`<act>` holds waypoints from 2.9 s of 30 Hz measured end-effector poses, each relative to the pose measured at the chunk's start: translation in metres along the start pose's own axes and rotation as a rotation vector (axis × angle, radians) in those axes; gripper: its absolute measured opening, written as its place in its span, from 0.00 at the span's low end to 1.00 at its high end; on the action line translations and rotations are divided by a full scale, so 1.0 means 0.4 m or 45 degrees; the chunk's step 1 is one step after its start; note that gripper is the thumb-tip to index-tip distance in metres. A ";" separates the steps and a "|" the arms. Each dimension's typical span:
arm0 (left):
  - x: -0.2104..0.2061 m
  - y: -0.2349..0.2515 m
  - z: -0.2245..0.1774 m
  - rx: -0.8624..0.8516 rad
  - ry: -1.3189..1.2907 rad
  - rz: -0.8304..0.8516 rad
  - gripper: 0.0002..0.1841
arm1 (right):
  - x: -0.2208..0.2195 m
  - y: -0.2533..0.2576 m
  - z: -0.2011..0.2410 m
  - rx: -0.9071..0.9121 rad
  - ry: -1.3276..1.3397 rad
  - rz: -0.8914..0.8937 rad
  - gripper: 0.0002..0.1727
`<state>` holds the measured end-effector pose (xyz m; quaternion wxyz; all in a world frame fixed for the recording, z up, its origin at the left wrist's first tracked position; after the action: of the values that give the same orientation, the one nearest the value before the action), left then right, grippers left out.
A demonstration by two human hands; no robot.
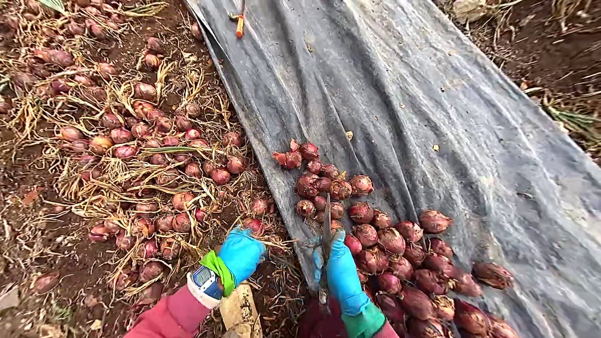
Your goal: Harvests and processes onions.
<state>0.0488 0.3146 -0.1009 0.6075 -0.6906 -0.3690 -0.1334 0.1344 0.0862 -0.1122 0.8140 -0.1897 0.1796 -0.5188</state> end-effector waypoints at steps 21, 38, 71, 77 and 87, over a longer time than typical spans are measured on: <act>-0.337 -0.148 0.328 0.523 -1.183 -0.280 0.25 | -0.083 -0.149 -0.194 -0.541 -0.063 0.252 0.53; 0.094 -0.224 0.090 -0.082 -0.195 0.063 0.23 | -0.204 -0.068 -0.104 -0.330 -0.568 0.969 0.55; 0.079 -0.174 0.120 0.055 -0.315 0.238 0.35 | -0.135 -0.085 -0.009 -0.088 -0.491 0.714 0.43; 0.091 -0.183 0.086 0.134 -0.420 -0.169 0.32 | -0.075 -0.118 -0.063 -0.263 -0.414 0.673 0.50; 0.197 0.127 0.007 0.059 -0.044 -0.073 0.14 | 0.000 -0.035 -0.061 -0.012 0.126 0.030 0.48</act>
<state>0.1367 0.3451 -0.0893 0.6127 -0.6678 -0.4020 -0.1303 0.1116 0.0778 -0.1262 0.8094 -0.1657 0.2243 -0.5169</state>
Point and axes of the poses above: each hand's wrist, its own y-axis towards the middle knuckle, its own x-axis out of the back of the hand, z = x × y, the point moved 2 cm from there along y, towards the middle knuckle, and after that the axes turned 4 degrees about x, right-handed, at the moved point
